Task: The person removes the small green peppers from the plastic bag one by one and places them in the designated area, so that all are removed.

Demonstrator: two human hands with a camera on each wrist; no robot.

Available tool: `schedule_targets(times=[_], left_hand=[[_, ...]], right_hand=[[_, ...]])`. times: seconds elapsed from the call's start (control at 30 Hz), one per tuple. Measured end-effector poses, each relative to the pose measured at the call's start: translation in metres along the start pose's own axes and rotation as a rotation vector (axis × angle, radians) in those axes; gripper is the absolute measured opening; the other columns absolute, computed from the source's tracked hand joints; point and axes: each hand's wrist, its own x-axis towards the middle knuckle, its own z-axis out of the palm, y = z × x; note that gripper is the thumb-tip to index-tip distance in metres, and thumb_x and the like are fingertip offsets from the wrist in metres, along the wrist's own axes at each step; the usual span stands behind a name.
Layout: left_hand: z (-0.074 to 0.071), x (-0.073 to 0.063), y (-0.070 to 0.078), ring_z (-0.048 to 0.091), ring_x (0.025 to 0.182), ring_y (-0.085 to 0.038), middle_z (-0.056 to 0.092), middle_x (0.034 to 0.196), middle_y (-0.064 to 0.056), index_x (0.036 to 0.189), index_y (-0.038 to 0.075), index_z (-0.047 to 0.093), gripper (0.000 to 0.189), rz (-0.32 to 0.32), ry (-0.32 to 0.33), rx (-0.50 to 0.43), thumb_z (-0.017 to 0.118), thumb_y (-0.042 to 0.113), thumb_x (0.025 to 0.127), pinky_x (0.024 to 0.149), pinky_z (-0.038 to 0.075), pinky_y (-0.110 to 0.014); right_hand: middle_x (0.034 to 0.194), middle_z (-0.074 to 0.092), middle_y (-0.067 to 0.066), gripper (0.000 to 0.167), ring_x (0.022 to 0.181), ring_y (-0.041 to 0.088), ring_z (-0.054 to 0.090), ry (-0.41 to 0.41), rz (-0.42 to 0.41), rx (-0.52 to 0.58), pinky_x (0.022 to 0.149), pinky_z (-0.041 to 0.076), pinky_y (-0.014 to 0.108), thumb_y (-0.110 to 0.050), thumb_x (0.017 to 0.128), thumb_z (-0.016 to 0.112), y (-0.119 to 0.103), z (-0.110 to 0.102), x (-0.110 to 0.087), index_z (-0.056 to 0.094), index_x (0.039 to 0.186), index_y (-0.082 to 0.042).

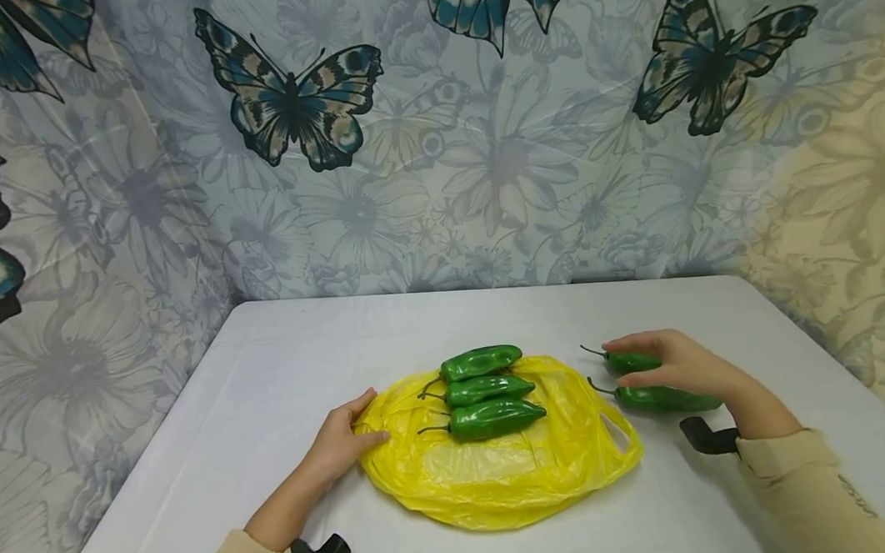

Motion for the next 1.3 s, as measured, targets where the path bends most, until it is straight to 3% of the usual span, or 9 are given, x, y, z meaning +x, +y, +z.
schedule_targets(times=[0.1, 0.23, 0.3, 0.53, 0.63, 1.3], left_hand=[[0.0, -0.001, -0.001, 0.027, 0.139, -0.033, 0.035, 0.148, -0.014, 0.141, -0.001, 0.036, 0.07, 0.0, 0.001, -0.006, 0.069, 0.006, 0.08, 0.114, 0.022, -0.049], [0.0, 0.0, -0.001, 0.027, 0.139, -0.033, 0.035, 0.148, -0.015, 0.141, -0.001, 0.036, 0.07, 0.004, 0.002, -0.011, 0.068, 0.006, 0.08, 0.114, 0.022, -0.049], [0.0, 0.0, -0.002, 0.027, 0.139, -0.033, 0.035, 0.148, -0.015, 0.141, -0.001, 0.036, 0.07, 0.004, 0.003, -0.011, 0.069, 0.006, 0.08, 0.114, 0.022, -0.049], [0.0, 0.0, -0.001, 0.027, 0.14, -0.033, 0.035, 0.149, -0.014, 0.141, -0.001, 0.036, 0.07, -0.001, 0.0, -0.007, 0.069, 0.006, 0.08, 0.114, 0.022, -0.048], [0.0, 0.0, -0.001, 0.027, 0.14, -0.032, 0.035, 0.149, -0.014, 0.141, 0.0, 0.036, 0.07, -0.002, -0.001, -0.006, 0.069, 0.007, 0.08, 0.114, 0.022, -0.048], [-0.001, 0.0, -0.001, 0.026, 0.14, -0.033, 0.034, 0.149, -0.015, 0.141, -0.002, 0.035, 0.07, 0.011, -0.002, 0.008, 0.068, 0.006, 0.08, 0.114, 0.022, -0.049]], right_hand=[[0.125, 0.061, 0.014, 0.051, 0.116, 0.026, 0.056, -0.001, -0.011, 0.048, 0.094, 0.046, 0.052, -0.026, 0.082, 0.071, -0.005, 0.003, 0.007, 0.058, 0.125, -0.003], [0.125, 0.061, 0.014, 0.051, 0.115, 0.002, 0.053, 0.012, -0.04, 0.104, 0.095, 0.044, 0.053, -0.025, 0.081, 0.071, -0.009, 0.007, 0.014, 0.058, 0.125, -0.002], [0.125, 0.06, 0.015, 0.051, 0.114, -0.004, 0.05, 0.015, -0.047, 0.126, 0.096, 0.043, 0.054, -0.025, 0.081, 0.071, -0.011, 0.009, 0.016, 0.058, 0.125, -0.003], [0.126, 0.06, 0.016, 0.049, 0.119, 0.027, 0.054, 0.02, -0.088, 0.131, 0.097, 0.042, 0.055, -0.025, 0.082, 0.07, -0.02, 0.014, 0.025, 0.058, 0.125, -0.006], [0.126, 0.06, 0.015, 0.048, 0.119, 0.033, 0.053, 0.015, -0.109, 0.132, 0.097, 0.042, 0.056, -0.024, 0.082, 0.07, -0.027, 0.015, 0.029, 0.058, 0.125, -0.005], [0.13, 0.057, 0.014, 0.049, 0.126, 0.036, 0.046, -0.03, -0.149, 0.155, 0.105, 0.033, 0.059, -0.025, 0.083, 0.069, -0.059, 0.023, 0.05, 0.057, 0.127, -0.008]])
